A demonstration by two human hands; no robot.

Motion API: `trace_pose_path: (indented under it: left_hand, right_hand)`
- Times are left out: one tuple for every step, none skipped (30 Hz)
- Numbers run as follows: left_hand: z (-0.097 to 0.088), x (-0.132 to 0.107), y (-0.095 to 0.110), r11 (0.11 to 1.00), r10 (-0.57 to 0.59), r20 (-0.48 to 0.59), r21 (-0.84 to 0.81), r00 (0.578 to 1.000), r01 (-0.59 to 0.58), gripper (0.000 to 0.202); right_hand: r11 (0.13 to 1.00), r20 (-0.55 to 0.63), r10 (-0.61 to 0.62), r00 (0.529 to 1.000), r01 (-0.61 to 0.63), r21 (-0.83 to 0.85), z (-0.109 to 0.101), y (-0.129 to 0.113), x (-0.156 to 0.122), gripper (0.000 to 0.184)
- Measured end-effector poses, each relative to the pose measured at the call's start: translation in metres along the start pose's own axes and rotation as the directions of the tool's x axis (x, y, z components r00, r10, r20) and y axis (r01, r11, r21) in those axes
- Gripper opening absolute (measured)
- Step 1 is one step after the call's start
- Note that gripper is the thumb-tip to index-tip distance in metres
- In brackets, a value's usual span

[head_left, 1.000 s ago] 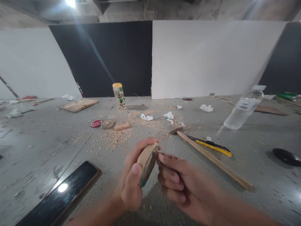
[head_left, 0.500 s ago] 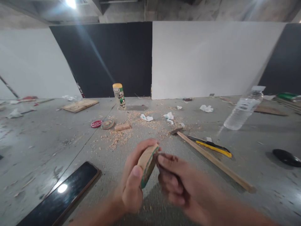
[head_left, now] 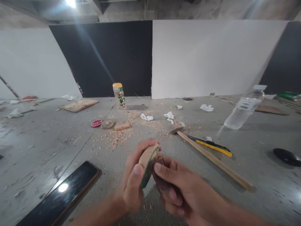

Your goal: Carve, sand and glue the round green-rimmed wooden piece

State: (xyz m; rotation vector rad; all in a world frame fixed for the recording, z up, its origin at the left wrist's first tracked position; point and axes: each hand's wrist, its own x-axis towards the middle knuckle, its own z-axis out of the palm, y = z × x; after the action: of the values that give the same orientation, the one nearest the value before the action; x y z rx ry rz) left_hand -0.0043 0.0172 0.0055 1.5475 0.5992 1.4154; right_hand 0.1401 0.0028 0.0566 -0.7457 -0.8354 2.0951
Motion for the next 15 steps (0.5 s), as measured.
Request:
trace_pose_path:
  left_hand:
    - [0.000, 0.000, 0.000, 1.000, 0.005, -0.003, 0.003, 1.000, -0.005, 0.053]
    - [0.000, -0.001, 0.000, 1.000, 0.014, -0.008, 0.006, 1.000, -0.014, 0.053]
    - [0.000, -0.001, 0.000, 1.000, 0.026, -0.011, 0.007, 1.000, -0.026, 0.052]
    - [0.000, -0.001, 0.000, 1.000, 0.030, -0.011, 0.003, 0.999, -0.030, 0.052]
    - [0.000, -0.001, 0.000, 1.000, 0.026, -0.004, -0.003, 1.000, -0.026, 0.052]
    - [0.001, -0.001, 0.000, 1.000, 0.019, 0.000, -0.009, 1.000, -0.019, 0.052]
    - [0.001, -0.001, 0.000, 1.000, 0.014, -0.003, -0.013, 1.000, -0.014, 0.052]
    - [0.001, 0.000, 0.000, 1.000, 0.011, -0.006, -0.010, 1.000, -0.011, 0.051]
    - [0.001, 0.002, 0.000, 1.000, 0.013, -0.012, -0.003, 1.000, -0.013, 0.049]
    - [0.000, 0.004, 0.002, 1.000, 0.016, -0.019, 0.005, 1.000, -0.016, 0.048]
    - [-0.001, 0.008, 0.004, 1.000, 0.025, -0.026, 0.017, 0.999, -0.024, 0.047]
    - [-0.004, 0.012, 0.007, 0.999, 0.035, -0.030, 0.038, 0.999, -0.034, 0.046]
    - [-0.007, 0.018, 0.012, 0.996, 0.048, -0.036, 0.071, 0.998, -0.046, 0.045]
    - [-0.011, 0.024, 0.018, 0.988, 0.073, -0.047, 0.137, 0.996, -0.066, 0.045]
    - [-0.016, 0.030, 0.024, 0.969, 0.105, -0.057, 0.232, 0.993, -0.090, 0.043]
  right_hand:
    - [1.000, 0.001, -0.016, 1.000, 0.016, -0.014, 0.000, 0.000, 0.000, 0.035]
    - [0.999, -0.005, -0.036, 0.999, 0.036, -0.026, 0.000, 0.000, 0.001, 0.035]
    - [0.998, -0.010, -0.049, 0.999, 0.049, -0.036, 0.000, 0.001, 0.001, 0.036]
    - [0.998, -0.008, -0.051, 0.999, 0.050, -0.046, 0.000, 0.001, 0.001, 0.037]
    - [0.998, -0.001, -0.041, 0.999, 0.041, -0.055, 0.000, 0.002, 0.002, 0.038]
    - [0.997, 0.003, -0.035, 0.999, 0.035, -0.062, -0.001, 0.003, 0.003, 0.038]
    - [0.997, -0.001, -0.038, 0.999, 0.038, -0.068, -0.001, 0.002, 0.003, 0.039]
    - [0.996, -0.023, -0.061, 0.998, 0.059, -0.071, -0.002, 0.001, 0.004, 0.038]
    - [0.994, -0.049, -0.085, 0.995, 0.081, -0.073, -0.004, 0.000, 0.005, 0.038]
    - [0.993, -0.078, -0.105, 0.991, 0.099, -0.071, -0.006, -0.004, 0.005, 0.038]
    - [0.992, -0.104, -0.114, 0.988, 0.108, -0.064, -0.007, -0.008, 0.005, 0.038]
    - [0.992, -0.129, -0.122, 0.984, 0.117, -0.049, -0.009, -0.013, 0.004, 0.038]
    - [0.991, -0.155, -0.134, 0.979, 0.132, -0.025, -0.010, -0.019, 0.003, 0.037]
    - [0.986, -0.187, -0.160, 0.969, 0.164, 0.007, -0.011, -0.025, 0.002, 0.037]
    - [0.977, -0.216, -0.195, 0.957, 0.208, 0.041, -0.012, -0.031, 0.000, 0.036]
